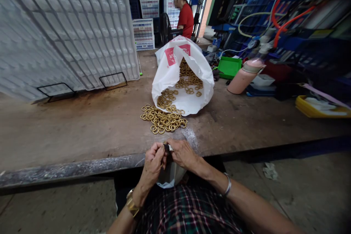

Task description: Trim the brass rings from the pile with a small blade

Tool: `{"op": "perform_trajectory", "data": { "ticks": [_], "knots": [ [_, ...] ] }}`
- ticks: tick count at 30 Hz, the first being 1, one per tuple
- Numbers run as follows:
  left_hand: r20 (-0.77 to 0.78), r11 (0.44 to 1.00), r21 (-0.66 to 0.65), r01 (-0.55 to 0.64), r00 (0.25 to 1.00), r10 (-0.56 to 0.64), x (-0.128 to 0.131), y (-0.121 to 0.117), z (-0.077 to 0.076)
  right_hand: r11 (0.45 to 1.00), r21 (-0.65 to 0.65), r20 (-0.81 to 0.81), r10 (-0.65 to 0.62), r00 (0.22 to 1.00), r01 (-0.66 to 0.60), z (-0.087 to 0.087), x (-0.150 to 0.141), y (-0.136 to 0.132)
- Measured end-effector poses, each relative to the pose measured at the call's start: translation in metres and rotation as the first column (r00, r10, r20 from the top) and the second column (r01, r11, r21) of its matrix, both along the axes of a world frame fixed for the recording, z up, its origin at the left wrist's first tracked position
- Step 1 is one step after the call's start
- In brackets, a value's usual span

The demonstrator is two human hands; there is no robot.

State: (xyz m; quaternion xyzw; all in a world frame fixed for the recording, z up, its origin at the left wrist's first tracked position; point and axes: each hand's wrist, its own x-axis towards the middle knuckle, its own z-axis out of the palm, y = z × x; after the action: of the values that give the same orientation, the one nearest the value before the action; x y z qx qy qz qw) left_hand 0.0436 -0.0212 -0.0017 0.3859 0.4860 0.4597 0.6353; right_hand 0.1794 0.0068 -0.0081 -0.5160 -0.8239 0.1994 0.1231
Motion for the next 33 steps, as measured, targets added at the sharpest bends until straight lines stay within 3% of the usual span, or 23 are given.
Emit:
{"op": "perform_trajectory", "data": {
  "ticks": [6, 15, 19, 22, 33],
  "knots": [
    [-0.054, 1.000, 0.029, -0.002, 0.999, 0.004, -0.001, -0.001, 0.001, 1.000, -0.005, 0.090, 0.003, 0.996, -0.002, 0.001, -0.004, 0.001],
    [0.097, 0.999, 0.004, 0.033, 0.995, -0.033, -0.004, -0.009, 0.008, 0.988, -0.039, 0.228, -0.136, 0.964, 0.149, 0.010, -0.003, 0.016],
    [0.271, 1.000, -0.015, 0.011, 0.962, -0.006, -0.005, -0.009, 0.012, 0.999, -0.009, 0.090, -0.049, 0.995, 0.050, 0.005, 0.003, 0.018],
    [0.315, 0.999, -0.036, -0.002, 0.949, 0.013, -0.006, -0.007, 0.009, 0.999, 0.008, -0.015, 0.036, 0.999, -0.036, 0.003, -0.001, 0.009],
    [0.183, 0.999, 0.040, 0.027, 0.983, -0.034, -0.012, -0.009, -0.004, 0.997, -0.032, 0.048, 0.077, 0.996, -0.075, 0.011, -0.008, -0.001]
  ]
}}
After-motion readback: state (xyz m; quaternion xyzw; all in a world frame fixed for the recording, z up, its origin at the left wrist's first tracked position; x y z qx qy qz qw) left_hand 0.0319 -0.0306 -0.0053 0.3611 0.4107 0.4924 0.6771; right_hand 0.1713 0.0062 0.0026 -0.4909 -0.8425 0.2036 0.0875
